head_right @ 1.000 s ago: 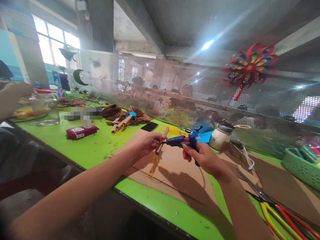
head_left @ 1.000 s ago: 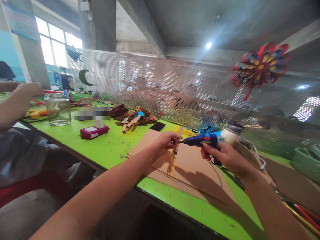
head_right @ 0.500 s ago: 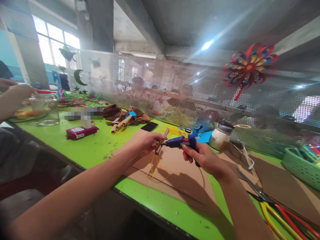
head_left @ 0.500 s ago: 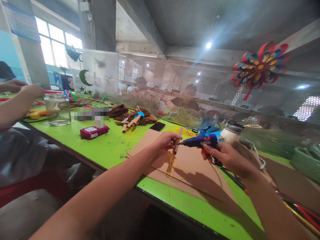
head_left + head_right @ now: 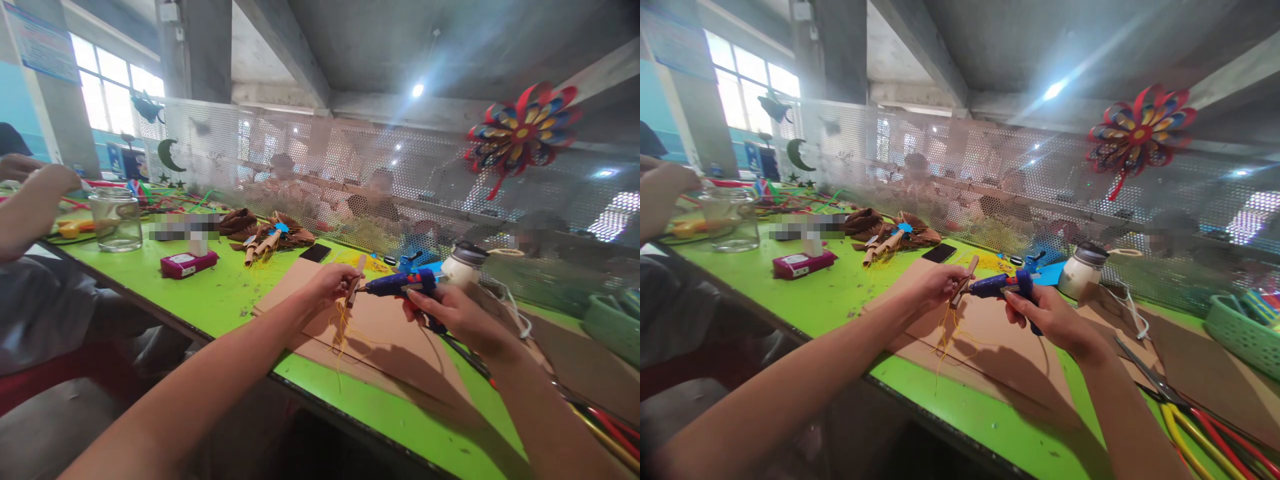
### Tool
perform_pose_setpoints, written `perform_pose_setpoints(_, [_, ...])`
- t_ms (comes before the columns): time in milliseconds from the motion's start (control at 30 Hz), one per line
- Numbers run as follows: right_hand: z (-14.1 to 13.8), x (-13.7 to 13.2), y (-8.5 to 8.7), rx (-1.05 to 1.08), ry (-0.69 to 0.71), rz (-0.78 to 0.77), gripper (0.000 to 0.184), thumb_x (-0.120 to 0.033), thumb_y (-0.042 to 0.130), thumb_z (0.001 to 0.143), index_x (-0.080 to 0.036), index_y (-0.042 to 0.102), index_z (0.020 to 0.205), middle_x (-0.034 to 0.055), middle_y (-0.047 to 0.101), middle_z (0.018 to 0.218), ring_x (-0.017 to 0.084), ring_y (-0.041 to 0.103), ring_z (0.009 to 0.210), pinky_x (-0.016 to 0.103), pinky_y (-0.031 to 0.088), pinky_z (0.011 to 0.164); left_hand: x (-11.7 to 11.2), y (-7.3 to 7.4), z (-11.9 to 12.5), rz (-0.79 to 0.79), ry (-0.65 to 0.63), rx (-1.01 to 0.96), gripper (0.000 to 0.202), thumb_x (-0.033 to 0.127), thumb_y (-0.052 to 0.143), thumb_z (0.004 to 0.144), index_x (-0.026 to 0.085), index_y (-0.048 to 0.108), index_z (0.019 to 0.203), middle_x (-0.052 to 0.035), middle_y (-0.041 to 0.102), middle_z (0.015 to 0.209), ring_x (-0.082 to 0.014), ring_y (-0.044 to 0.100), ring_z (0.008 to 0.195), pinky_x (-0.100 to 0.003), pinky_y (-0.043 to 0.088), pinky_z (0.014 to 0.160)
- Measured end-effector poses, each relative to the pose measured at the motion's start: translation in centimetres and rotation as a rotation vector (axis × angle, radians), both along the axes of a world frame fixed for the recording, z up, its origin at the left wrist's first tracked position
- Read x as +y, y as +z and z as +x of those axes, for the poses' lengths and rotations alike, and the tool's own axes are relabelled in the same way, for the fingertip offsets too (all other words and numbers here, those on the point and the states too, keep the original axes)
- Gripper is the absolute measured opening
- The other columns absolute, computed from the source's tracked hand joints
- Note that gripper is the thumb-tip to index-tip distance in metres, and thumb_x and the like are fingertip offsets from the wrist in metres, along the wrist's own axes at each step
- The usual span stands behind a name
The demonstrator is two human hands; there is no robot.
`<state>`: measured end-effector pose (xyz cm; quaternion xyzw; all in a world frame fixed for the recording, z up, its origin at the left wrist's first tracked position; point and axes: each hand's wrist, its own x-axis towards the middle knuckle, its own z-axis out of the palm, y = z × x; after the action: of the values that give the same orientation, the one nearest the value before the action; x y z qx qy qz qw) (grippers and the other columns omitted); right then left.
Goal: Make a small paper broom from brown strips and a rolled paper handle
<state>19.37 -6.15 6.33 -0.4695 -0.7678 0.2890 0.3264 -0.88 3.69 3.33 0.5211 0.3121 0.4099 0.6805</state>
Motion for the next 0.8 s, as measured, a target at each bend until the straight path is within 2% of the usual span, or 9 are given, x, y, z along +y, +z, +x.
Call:
perform_pose_setpoints(167, [0.21, -0.01, -0.04, 0.012, 0.029, -0.023, 0.037, -0.046, 0.045, 0.086, -0.014, 0.059, 0.073, 0.0050, 0.058, 0.069, 0.011, 0.047, 0.058, 0.025, 0.036, 0.053, 0.00, 0.09, 0.02, -0.002, 0.000, -0.002, 0.012, 0.016, 0.055, 0.067, 0.011, 0.056, 0.056, 0.0061, 0.037, 0.041, -0.0033, 0.025, 0.035, -0.019, 0.021, 0.037])
perform_pose_setpoints(367, [0.43, 0.45, -0.23, 0.078, -0.037, -0.006, 0.039, -0.048, 0.046, 0.085, -0.015, 0.058, 0.070, 0.0040, 0.058, 0.067, 0.011, 0.047, 0.057, 0.025, 0.035, 0.052, 0.12, -0.04, 0.10, -0.008, 0.020, 0.000, 0.018, 0.016, 0.057, 0.066, 0.013, 0.049, 0.049, 0.0060, 0.036, 0.040, -0.0034, 0.026, 0.035, -0.019, 0.023, 0.037])
perform_pose_setpoints(467, [0.35, 0.56, -0.36, 0.075, -0.026, -0.020, 0.040, -0.049, 0.046, 0.085, -0.014, 0.058, 0.069, 0.0041, 0.058, 0.066, 0.011, 0.047, 0.056, 0.025, 0.036, 0.052, 0.07, 0.00, 0.08, -0.013, 0.017, 0.003, 0.015, 0.015, 0.056, 0.065, 0.013, 0.052, 0.052, 0.0056, 0.038, 0.040, -0.0036, 0.028, 0.036, -0.019, 0.023, 0.038])
perform_pose_setpoints(633, [0.38, 0.44, -0.53, 0.069, -0.008, -0.035, 0.036, -0.047, 0.048, 0.085, -0.014, 0.061, 0.080, 0.0049, 0.059, 0.067, 0.012, 0.047, 0.056, 0.025, 0.037, 0.052, -0.05, 0.20, 0.07, -0.032, 0.006, 0.015, 0.016, 0.015, 0.054, 0.068, 0.012, 0.054, 0.052, 0.0049, 0.038, 0.038, -0.0038, 0.027, 0.035, -0.019, 0.019, 0.036])
perform_pose_setpoints(800, [0.45, 0.28, -0.33, 0.026, 0.023, -0.046, 0.038, -0.048, 0.047, 0.085, -0.014, 0.060, 0.076, 0.0055, 0.059, 0.067, 0.012, 0.047, 0.056, 0.025, 0.037, 0.051, 0.02, 0.15, 0.04, -0.034, -0.002, 0.013, 0.014, 0.014, 0.053, 0.068, 0.011, 0.057, 0.055, 0.0052, 0.038, 0.038, -0.0039, 0.027, 0.035, -0.019, 0.021, 0.037])
